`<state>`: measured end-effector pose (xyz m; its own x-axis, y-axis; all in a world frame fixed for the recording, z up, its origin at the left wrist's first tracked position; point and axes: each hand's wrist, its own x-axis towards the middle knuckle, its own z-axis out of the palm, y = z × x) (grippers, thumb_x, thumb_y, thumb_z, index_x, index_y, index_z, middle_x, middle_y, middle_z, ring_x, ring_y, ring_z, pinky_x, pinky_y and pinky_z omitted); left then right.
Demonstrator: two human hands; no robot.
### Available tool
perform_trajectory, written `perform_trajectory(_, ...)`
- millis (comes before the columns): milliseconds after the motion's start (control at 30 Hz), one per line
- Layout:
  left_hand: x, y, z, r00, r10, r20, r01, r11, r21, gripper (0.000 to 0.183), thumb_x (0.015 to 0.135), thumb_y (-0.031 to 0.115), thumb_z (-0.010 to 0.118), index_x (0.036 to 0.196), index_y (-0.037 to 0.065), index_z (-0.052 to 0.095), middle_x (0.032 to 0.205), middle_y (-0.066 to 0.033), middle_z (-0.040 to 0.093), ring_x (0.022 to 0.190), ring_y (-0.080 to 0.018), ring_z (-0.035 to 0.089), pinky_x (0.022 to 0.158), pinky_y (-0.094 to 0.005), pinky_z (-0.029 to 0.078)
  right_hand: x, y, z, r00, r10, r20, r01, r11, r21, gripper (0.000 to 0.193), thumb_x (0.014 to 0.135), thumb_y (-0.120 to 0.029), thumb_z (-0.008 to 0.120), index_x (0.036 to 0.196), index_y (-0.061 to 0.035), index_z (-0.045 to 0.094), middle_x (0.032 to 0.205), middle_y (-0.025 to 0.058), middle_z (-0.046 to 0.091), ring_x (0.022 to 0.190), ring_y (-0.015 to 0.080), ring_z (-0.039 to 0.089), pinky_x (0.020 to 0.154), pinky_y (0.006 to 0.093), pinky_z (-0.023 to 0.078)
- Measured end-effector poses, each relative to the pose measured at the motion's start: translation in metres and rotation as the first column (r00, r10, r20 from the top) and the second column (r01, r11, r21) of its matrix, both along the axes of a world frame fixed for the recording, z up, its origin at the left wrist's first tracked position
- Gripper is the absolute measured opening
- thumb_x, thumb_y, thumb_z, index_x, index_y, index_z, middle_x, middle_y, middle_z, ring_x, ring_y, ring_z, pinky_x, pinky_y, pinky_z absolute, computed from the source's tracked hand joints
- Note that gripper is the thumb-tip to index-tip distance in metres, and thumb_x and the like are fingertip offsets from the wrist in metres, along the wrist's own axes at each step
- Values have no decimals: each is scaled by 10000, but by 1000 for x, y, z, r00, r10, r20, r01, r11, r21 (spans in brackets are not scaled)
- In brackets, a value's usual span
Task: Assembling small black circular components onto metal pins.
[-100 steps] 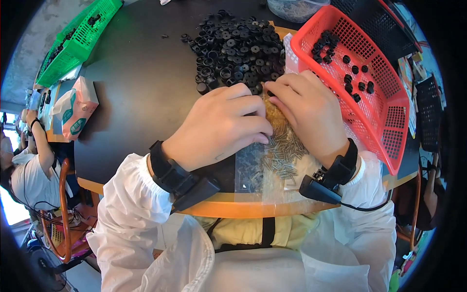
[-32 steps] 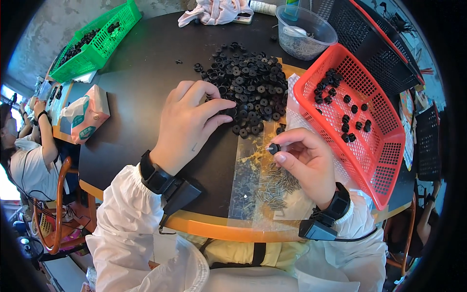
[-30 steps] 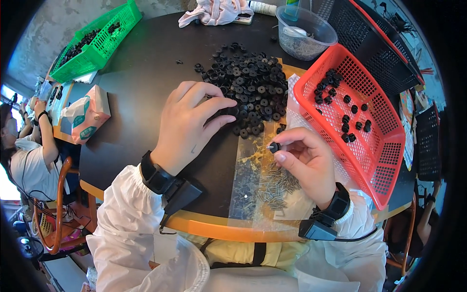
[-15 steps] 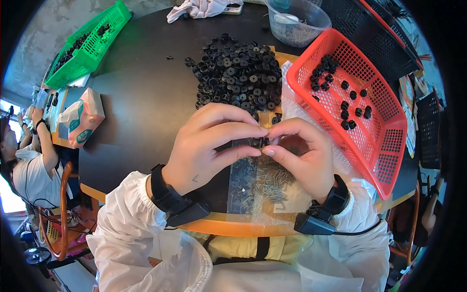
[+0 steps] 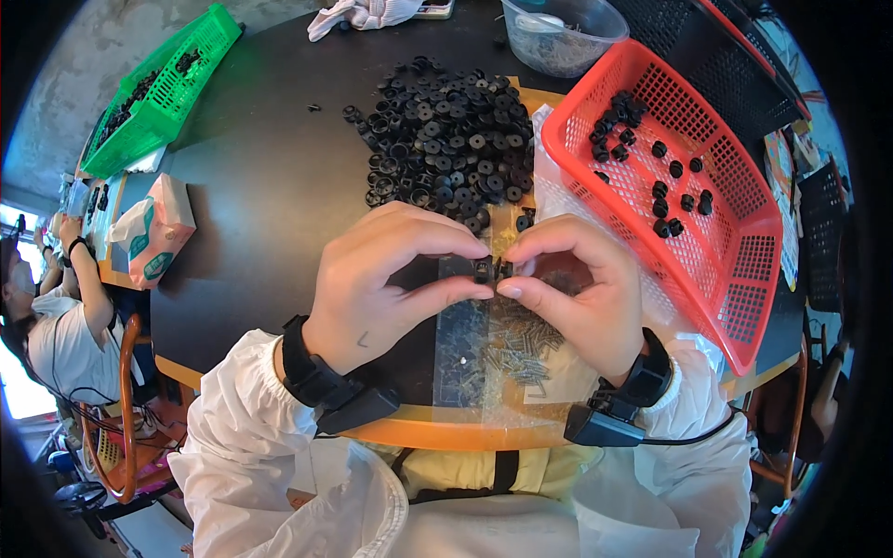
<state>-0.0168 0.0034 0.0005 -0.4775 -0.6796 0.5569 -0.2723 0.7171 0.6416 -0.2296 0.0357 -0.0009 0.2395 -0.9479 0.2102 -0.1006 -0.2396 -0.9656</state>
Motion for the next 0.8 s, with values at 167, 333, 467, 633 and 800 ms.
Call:
perform_trajectory(167, 0, 1, -1, 1000, 13, -9, -13, 1000, 18, 328, 640, 63, 849, 911, 17, 670, 899, -112, 699, 827, -226, 661, 750, -313, 509, 0, 0, -1, 1000, 11, 23, -11, 1000, 14, 209, 783, -2, 739, 976, -22, 663, 942, 42, 648, 799, 84, 612, 664, 219, 501)
perform_trajectory(333, -1, 3, 0, 1000, 1, -5, 0, 999, 44, 323, 642, 65, 849, 905, 17, 670, 902, -111, 699, 825, -225, 660, 746, -310, 507, 1, 1, 0, 1000, 17, 26, -18, 999, 29, 210, 786, -4, 740, 979, -21, 659, 949, 38, 649, 795, 77, 608, 675, 218, 500)
perform_trajectory(467, -3, 3, 0, 999, 5, -34, -3, 999, 50, 310, 666, 119, 837, 931, 41, 695, 867, -66, 692, 731, -174, 630, 629, -267, 527, 1, 2, -2, 993, 10, 122, -20, 996, 84, 209, 789, -8, 741, 978, -14, 652, 954, 39, 649, 806, 73, 607, 688, 220, 498)
perform_trajectory(633, -6, 6, -2, 994, -1, -108, 12, 995, 98, 305, 664, 111, 841, 922, 34, 699, 868, -70, 695, 727, -166, 633, 631, -262, 530, -2, 2, -4, 986, 47, 157, -53, 998, 34, 196, 788, -3, 740, 961, -12, 650, 952, 48, 650, 827, 84, 611, 702, 224, 498)
perform_trajectory(800, -3, 10, 1, 997, 4, -83, 8, 990, 138, 324, 645, 73, 860, 899, 4, 672, 895, -126, 694, 819, -213, 667, 738, -300, 517, -4, -1, -5, 996, 61, 64, -52, 991, -127, 169, 777, 27, 730, 935, -5, 680, 992, 69, 654, 869, 126, 632, 724, 236, 511)
